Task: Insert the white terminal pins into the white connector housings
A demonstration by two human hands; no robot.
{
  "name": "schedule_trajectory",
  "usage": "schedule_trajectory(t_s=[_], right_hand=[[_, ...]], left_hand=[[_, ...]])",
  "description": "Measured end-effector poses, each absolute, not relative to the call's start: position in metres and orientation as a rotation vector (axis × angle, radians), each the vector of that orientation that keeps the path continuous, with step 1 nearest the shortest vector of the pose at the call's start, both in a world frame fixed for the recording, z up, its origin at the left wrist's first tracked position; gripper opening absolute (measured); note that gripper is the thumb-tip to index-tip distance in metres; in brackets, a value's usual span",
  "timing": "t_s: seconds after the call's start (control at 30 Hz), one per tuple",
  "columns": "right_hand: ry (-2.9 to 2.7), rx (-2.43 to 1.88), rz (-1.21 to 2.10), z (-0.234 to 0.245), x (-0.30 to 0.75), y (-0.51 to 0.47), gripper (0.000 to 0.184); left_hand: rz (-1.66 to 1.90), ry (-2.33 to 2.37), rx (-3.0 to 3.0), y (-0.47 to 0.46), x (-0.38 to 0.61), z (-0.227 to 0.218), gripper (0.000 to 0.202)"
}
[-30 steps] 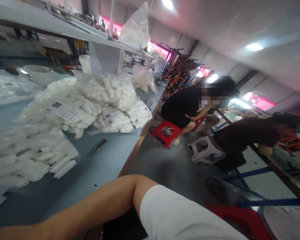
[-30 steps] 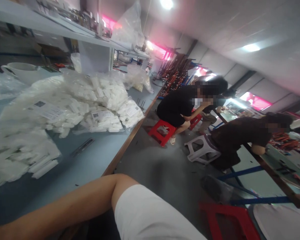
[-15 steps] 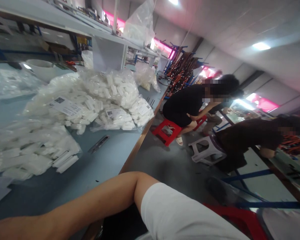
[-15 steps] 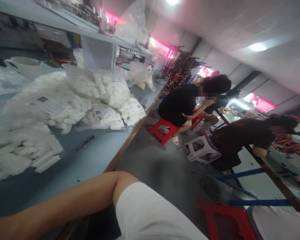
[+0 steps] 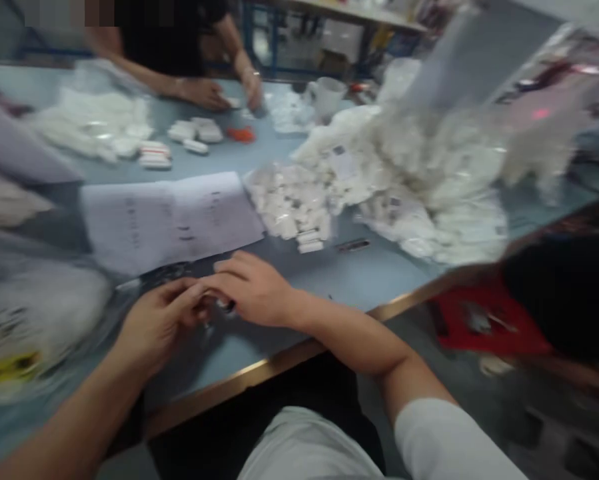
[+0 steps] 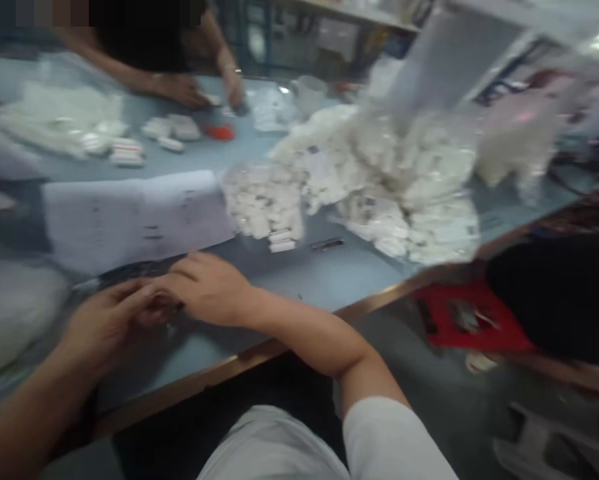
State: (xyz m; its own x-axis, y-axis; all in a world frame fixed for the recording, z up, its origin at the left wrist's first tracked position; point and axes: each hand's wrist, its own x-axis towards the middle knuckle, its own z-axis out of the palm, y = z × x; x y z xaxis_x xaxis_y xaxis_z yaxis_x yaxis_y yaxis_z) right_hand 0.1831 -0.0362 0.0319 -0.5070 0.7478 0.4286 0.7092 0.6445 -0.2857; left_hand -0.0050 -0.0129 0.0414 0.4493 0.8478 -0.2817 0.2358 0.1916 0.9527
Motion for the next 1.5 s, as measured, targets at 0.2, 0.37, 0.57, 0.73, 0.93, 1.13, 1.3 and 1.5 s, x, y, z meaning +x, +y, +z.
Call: schedule_trajectory(t_s=[0.2,0.37,0.57,0.73,0.93,1.13,1.3,1.5], right_hand=[[-2.074,-1.006,0.164,0.019,0.178,-0.042,0.015],[-2.089,-1.022,0.160,0.023,0.179,-0.043,0.014],[-2.124,-0.961,0.149,0.024,0.181,-0.042,0.012],[-2.313,-1.028,0.198,0.033,0.202,-0.037,0.012],[-2.632,-0.986,0.225,0.037,0.215,-0.035,0.012],[-2.746,-0.960,0.167,0.035,0.210,-0.037,0.015],[-2.770,-0.987,0.139,0.035,0.208,-0.039,0.020],[-2.808,-1.002,0.040,0.038,0.204,-0.042,0.025]], left_hand=[[0.624,1.071,1.087,-0.014,-0.015,0.030,0.032],[0.566,1.052,1.210,-0.016,-0.015,0.034,0.032],[0.544,1.052,1.289,-0.017,-0.017,0.038,0.034],[0.532,1.186,1.895,-0.014,-0.021,0.030,0.032],[0.445,0.964,2.578,-0.013,-0.023,0.004,0.035],[0.486,0.948,2.632,-0.015,-0.021,0.002,0.025],[0.482,0.948,2.667,-0.015,-0.020,0.003,0.023],[0.455,0.939,2.692,-0.015,-0.019,0.003,0.023]])
